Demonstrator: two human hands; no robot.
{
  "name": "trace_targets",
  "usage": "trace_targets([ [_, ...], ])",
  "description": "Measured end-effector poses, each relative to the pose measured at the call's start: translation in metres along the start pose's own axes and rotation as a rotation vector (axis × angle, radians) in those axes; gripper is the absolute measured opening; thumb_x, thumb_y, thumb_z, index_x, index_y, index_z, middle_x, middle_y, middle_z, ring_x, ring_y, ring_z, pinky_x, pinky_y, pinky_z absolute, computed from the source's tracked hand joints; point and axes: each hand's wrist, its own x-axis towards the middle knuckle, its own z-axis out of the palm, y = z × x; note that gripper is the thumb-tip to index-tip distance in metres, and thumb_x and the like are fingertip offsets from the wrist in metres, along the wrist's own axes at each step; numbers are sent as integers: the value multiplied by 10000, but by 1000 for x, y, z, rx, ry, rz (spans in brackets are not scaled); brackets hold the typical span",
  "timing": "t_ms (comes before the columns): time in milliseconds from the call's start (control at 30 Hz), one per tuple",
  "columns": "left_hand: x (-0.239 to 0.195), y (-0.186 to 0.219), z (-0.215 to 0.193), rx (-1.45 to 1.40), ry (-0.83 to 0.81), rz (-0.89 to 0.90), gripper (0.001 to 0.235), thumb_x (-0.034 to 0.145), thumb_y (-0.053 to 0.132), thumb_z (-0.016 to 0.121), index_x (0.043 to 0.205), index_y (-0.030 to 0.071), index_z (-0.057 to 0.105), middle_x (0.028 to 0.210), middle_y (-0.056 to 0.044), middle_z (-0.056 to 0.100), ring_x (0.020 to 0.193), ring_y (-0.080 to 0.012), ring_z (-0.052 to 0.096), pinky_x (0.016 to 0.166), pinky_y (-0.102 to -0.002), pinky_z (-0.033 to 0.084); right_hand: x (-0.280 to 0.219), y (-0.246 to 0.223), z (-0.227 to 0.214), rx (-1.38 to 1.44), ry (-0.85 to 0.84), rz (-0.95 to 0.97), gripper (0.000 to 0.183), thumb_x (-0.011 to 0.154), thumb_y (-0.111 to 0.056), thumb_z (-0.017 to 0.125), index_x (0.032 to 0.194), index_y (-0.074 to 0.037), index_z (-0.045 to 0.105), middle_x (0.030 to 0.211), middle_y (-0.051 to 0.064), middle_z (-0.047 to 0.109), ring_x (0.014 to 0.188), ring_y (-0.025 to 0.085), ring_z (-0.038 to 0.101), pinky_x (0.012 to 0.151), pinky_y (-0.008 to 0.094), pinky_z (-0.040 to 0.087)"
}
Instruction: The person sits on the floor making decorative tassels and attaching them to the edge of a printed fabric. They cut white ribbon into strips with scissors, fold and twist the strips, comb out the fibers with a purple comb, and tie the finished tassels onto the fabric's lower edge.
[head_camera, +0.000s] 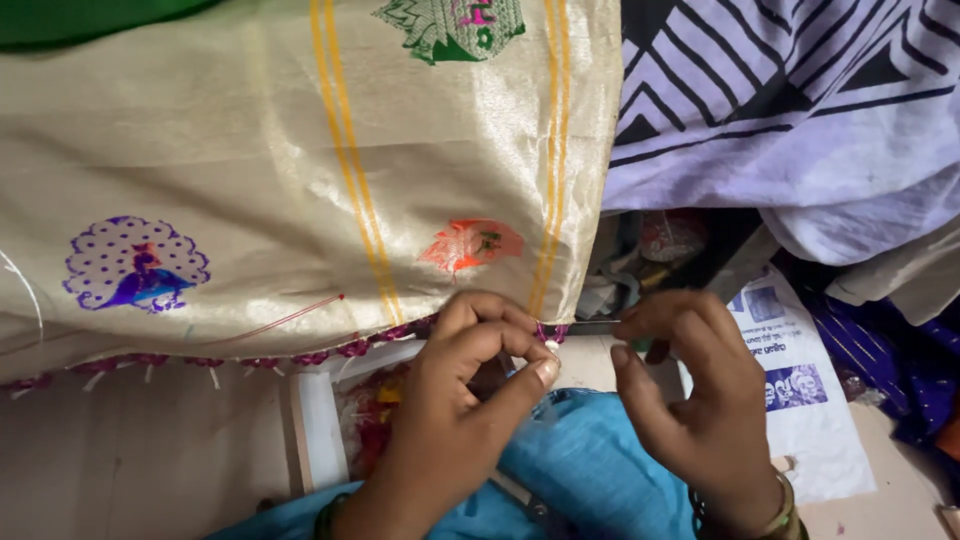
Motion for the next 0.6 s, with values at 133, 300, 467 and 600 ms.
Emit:
trace_targets([
  [133,0,-1,-1,-55,-28,-39,38,872,76,745,882,41,733,1107,-22,577,882,-71,606,697,-210,511,0,-11,2,180,-55,-76,241,793,-13,791,1022,-32,720,1024,77,707,906,206,680,758,313,529],
  [300,-3,-4,2,-22,15,23,56,848,72,769,880,38,737,1106,-35,577,904,-100,613,704,-227,510,0,-17,10,86,-18,-187,224,800,-16,809,1007,-53,732,989,60,722,907,200,695,778,311,550],
  [467,-8,0,6,265,101,376,111,867,6,711,958,23,650,1144,-123,584,1116,-265,636,972,-360,515,4,-12,15,-27,-42,-295,248,709,16,815,911,-25,679,952,83,686,876,276,644,754,363,515],
  [600,-7,-1,2,350,63,355,123,865,20,681,984,28,648,1160,-145,580,1054,-247,648,919,-354,530,7,0,10,7,-85,-312,256,684,12,779,906,-18,656,965,120,672,883,294,628,761,369,506],
])
